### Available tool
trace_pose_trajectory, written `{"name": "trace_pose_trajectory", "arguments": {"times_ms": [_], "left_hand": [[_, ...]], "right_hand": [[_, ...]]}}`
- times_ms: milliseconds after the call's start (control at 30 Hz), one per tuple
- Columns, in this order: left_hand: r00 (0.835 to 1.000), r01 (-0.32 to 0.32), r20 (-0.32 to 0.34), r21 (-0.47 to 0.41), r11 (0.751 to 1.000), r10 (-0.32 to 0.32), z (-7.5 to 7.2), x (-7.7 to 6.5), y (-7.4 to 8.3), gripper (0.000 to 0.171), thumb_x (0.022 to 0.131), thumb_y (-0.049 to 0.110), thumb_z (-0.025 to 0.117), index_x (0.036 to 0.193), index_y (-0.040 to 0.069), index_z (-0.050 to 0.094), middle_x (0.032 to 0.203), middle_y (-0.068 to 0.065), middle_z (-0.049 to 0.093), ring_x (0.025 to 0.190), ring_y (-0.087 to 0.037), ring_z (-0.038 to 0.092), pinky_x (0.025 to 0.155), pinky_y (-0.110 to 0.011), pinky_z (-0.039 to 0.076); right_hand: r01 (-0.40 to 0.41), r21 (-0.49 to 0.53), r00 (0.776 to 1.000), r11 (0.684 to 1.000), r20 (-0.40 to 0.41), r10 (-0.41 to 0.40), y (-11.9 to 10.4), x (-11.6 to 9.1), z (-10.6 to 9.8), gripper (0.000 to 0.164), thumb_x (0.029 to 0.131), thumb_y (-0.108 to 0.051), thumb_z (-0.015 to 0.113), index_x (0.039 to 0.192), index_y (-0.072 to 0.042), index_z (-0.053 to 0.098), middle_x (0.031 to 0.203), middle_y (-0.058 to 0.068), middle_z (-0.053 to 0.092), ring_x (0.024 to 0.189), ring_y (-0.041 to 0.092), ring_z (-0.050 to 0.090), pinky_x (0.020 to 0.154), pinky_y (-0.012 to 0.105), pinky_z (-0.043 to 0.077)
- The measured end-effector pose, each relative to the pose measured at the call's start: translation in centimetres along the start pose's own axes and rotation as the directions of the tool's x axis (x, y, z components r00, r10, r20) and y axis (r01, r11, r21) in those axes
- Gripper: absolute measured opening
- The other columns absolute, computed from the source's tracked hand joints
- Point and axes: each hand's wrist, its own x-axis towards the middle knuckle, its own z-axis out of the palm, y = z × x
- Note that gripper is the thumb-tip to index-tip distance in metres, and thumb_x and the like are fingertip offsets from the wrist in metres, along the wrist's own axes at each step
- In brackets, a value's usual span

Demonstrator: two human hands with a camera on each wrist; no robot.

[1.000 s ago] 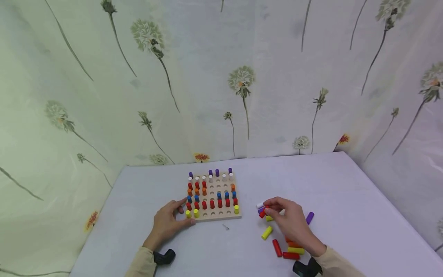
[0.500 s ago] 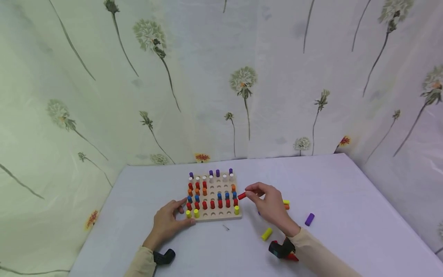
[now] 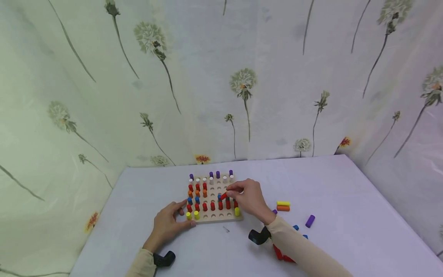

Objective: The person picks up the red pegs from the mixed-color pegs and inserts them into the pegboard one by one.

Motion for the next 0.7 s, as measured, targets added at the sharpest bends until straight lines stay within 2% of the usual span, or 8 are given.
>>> {"name": "trace_pose_trajectory", "arguments": {"times_ms": [200,400,700], "left_hand": [[1.000,-0.010,-0.009,0.001,1.000,0.010,0.0,-0.1,0.0,0.086,0.072,0.063,0.091,0.143,0.018,0.069,0.087,0.014,0.054,0.071,-0.005,0.042,0.064,-0.024,0.029],[1.000,-0.007,-0.003,-0.002,1.000,0.007,-0.1,0.0,0.1,0.087,0.072,0.064,0.090,0.143,0.018,0.069,0.087,0.014,0.054,0.071,-0.006,0.042,0.065,-0.024,0.030],[1.000,0.000,0.001,0.000,1.000,0.000,-0.2,0.1,0.1,0.086,0.073,0.064,0.090,0.143,0.018,0.069,0.087,0.014,0.055,0.072,-0.006,0.043,0.065,-0.024,0.031]], "right_hand": [[0.076,-0.031,0.997,0.997,-0.030,-0.077,-0.7,1.5,1.4,0.009,0.091,-0.019,0.085,0.097,-0.013,0.087,0.087,0.000,0.073,0.086,0.019,0.053,0.072,0.033,0.040],[0.072,-0.050,0.997,0.996,-0.035,-0.074,-0.8,3.2,2.3,0.008,0.092,-0.020,0.084,0.096,-0.013,0.087,0.086,0.001,0.068,0.086,0.019,0.052,0.071,0.034,0.039],[0.092,-0.092,0.995,0.992,-0.040,-0.096,-1.0,5.1,2.8,0.009,0.094,-0.018,0.082,0.096,-0.010,0.087,0.090,0.004,0.078,0.093,0.023,0.055,0.079,0.037,0.038]]}}
